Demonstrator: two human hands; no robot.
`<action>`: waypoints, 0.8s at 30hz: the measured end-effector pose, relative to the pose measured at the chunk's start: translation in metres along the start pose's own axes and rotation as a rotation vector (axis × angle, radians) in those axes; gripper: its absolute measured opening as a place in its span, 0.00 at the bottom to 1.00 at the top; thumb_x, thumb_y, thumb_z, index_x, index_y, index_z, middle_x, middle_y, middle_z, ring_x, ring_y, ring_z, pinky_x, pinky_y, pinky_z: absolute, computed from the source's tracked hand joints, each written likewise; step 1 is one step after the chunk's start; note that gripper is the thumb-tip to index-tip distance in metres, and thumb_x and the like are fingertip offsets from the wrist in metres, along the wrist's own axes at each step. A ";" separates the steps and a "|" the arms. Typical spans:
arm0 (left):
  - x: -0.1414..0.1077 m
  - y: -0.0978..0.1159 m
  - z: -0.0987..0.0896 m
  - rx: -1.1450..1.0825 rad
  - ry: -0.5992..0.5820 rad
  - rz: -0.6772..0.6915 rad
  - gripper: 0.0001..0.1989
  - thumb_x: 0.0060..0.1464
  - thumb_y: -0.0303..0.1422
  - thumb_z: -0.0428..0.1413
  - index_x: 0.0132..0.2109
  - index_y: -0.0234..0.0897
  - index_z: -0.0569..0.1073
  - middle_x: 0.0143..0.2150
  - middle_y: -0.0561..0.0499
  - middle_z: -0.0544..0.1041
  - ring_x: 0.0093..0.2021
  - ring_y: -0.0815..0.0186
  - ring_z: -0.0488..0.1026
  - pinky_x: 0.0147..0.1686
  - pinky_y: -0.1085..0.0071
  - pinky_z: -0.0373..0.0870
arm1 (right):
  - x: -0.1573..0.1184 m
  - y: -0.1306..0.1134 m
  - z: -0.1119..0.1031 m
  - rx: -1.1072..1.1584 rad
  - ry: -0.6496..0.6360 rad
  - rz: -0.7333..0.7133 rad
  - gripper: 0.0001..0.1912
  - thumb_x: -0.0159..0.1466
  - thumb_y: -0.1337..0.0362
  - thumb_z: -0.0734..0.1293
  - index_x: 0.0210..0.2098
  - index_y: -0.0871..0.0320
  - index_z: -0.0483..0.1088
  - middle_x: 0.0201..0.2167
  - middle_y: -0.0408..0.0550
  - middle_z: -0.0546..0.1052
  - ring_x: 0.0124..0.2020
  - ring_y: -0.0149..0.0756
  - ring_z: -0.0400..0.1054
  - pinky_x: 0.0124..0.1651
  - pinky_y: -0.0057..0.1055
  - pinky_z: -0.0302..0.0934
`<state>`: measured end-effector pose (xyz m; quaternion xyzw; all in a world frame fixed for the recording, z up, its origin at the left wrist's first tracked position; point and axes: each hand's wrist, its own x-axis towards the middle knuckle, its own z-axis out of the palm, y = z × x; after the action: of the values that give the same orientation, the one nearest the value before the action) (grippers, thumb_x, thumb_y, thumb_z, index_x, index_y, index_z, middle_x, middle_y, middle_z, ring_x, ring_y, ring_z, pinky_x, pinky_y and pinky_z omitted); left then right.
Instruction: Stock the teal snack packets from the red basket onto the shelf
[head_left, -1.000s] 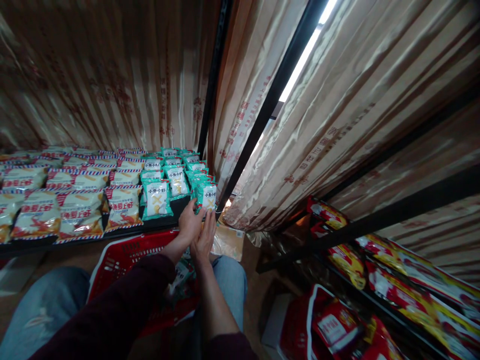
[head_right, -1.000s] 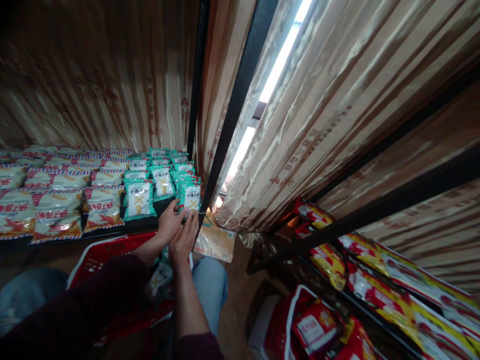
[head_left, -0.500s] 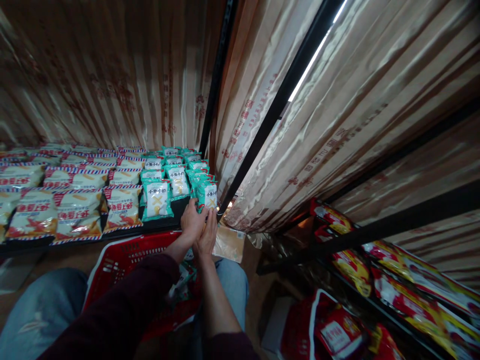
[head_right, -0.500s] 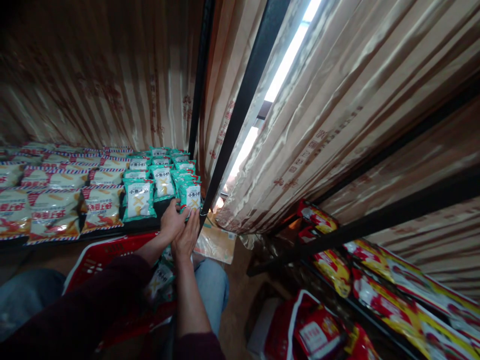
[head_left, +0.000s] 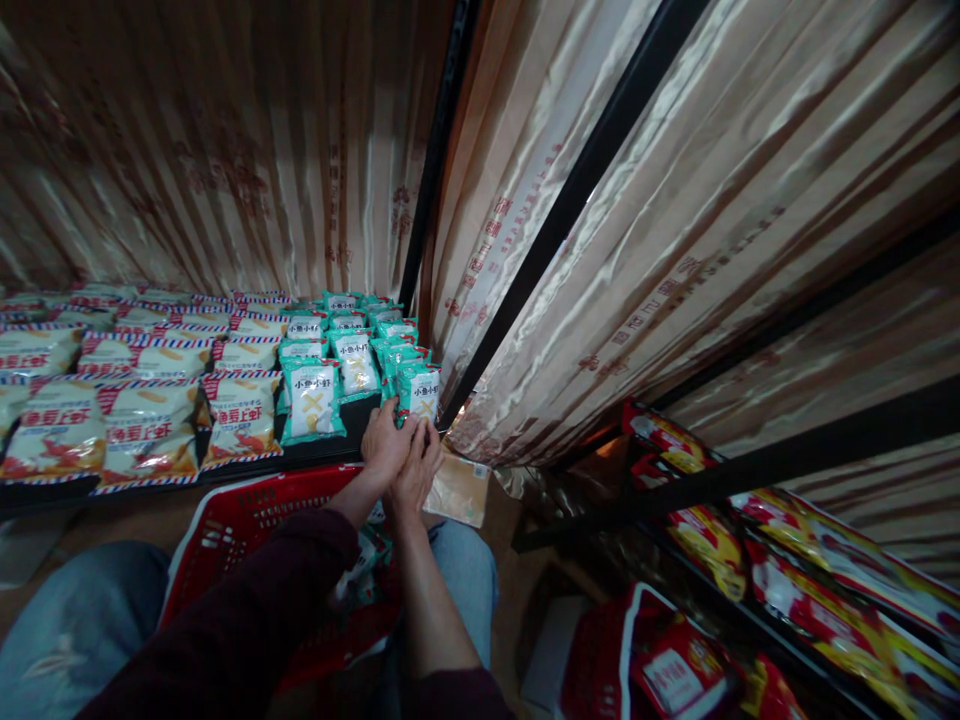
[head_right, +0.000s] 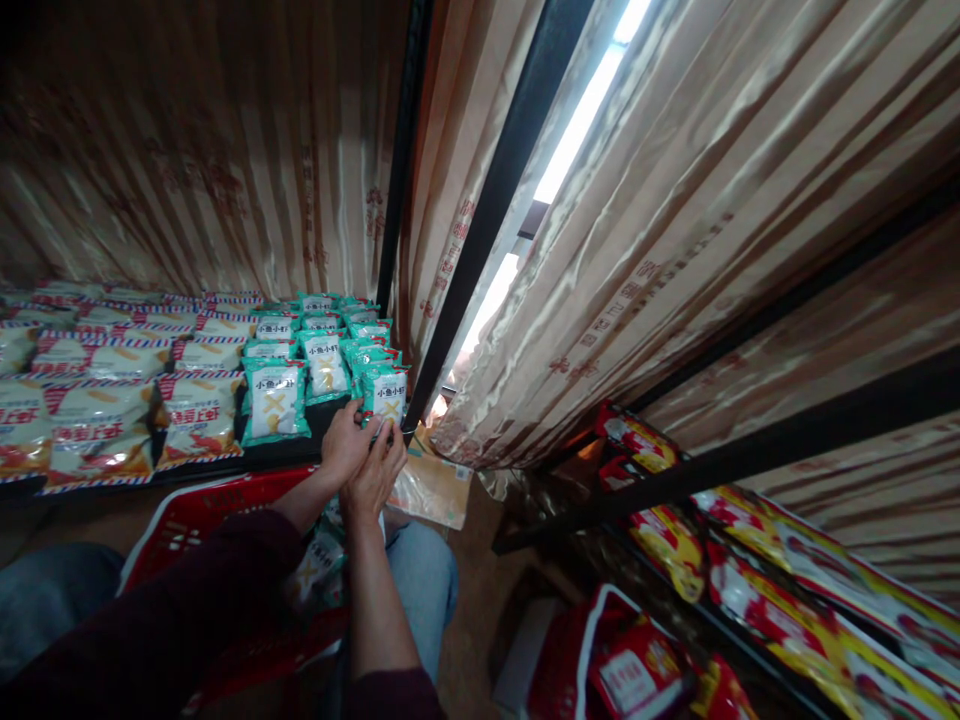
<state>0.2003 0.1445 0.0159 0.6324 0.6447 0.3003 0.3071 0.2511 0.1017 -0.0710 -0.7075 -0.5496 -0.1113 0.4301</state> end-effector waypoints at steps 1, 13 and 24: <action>0.000 -0.001 0.001 -0.004 0.006 0.012 0.23 0.54 0.42 0.51 0.56 0.39 0.66 0.43 0.46 0.72 0.42 0.61 0.72 0.40 0.69 0.65 | 0.000 0.002 0.001 -0.005 -0.007 -0.008 0.30 0.64 0.63 0.55 0.64 0.62 0.46 0.57 0.67 0.58 0.58 0.49 0.52 0.54 0.50 0.51; 0.006 -0.009 0.010 -0.081 0.020 0.061 0.24 0.53 0.39 0.53 0.56 0.36 0.66 0.41 0.46 0.73 0.40 0.63 0.72 0.40 0.70 0.66 | 0.000 0.007 0.001 0.018 0.037 -0.028 0.29 0.64 0.64 0.54 0.64 0.60 0.46 0.57 0.65 0.57 0.58 0.48 0.53 0.53 0.49 0.52; -0.005 -0.007 0.007 -0.066 0.035 0.025 0.26 0.54 0.43 0.51 0.58 0.37 0.64 0.47 0.44 0.72 0.42 0.61 0.72 0.41 0.68 0.66 | 0.002 -0.006 -0.007 0.041 -0.005 0.047 0.28 0.64 0.66 0.54 0.63 0.64 0.50 0.58 0.66 0.59 0.60 0.46 0.51 0.55 0.47 0.52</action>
<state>0.2011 0.1398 0.0063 0.6245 0.6317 0.3363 0.3127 0.2486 0.0979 -0.0625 -0.7116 -0.5359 -0.0883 0.4457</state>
